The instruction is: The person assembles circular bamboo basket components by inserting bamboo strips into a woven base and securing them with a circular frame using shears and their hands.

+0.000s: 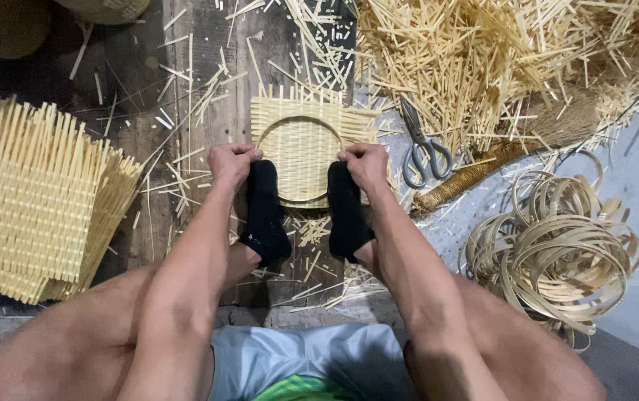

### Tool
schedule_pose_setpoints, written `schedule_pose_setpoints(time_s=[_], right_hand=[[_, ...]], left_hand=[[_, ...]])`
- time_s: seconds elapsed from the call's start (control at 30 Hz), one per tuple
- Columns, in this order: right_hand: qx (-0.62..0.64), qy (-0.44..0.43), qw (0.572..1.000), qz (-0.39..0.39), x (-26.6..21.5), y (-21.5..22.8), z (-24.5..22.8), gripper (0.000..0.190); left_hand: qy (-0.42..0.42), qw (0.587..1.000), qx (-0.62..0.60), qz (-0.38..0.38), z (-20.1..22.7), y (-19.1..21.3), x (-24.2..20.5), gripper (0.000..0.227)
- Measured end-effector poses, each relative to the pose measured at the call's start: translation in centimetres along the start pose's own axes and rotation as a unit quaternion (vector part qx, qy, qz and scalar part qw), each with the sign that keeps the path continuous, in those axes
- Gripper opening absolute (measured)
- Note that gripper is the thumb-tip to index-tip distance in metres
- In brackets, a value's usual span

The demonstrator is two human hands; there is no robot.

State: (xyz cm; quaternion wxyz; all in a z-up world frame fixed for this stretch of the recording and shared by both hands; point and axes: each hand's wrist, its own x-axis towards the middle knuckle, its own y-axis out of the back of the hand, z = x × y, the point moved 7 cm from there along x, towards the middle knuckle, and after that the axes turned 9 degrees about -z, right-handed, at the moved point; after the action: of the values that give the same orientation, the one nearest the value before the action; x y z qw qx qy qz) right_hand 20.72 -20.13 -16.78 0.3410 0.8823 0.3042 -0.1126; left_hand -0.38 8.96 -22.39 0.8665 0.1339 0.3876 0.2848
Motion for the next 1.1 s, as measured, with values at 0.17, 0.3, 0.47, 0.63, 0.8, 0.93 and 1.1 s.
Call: schedule_pose_setpoints(time_s=[0.17,0.3,0.47,0.63,0.8,0.93,1.1], right_hand=[[-0.031,-0.001,0.999,-0.041,-0.8,1.1,-4.5,0.018],[-0.343,0.136,0.919,-0.135,-4.9,-3.1,-12.8,0.095],[-0.529,0.348,0.759,-0.152,-8.4,-11.8,-13.6,0.085],[-0.538,0.38,0.745,-0.104,-8.0,-13.7,-9.7,0.086],[-0.474,0.367,0.792,-0.117,-7.2,-11.8,-11.9,0.082],[-0.287,0.343,0.878,-0.169,-2.2,-6.9,-11.3,0.049],[-0.118,0.319,0.941,-0.005,3.4,-4.0,-11.8,0.029]], left_hand=[[0.022,0.998,0.036,-0.054,2.8,0.7,-0.5,0.029],[-0.152,0.963,0.215,-0.062,10.1,-0.3,-1.5,0.038],[-0.458,0.845,0.276,0.011,15.8,-4.6,-1.4,0.028],[-0.345,0.931,0.112,-0.044,13.6,-4.6,0.3,0.021],[-0.363,0.92,0.138,-0.041,15.2,-4.0,-0.1,0.016],[-0.401,0.903,0.154,-0.003,15.4,-3.9,-0.4,0.013],[-0.343,0.926,0.148,-0.056,15.3,-4.4,0.5,0.014]])
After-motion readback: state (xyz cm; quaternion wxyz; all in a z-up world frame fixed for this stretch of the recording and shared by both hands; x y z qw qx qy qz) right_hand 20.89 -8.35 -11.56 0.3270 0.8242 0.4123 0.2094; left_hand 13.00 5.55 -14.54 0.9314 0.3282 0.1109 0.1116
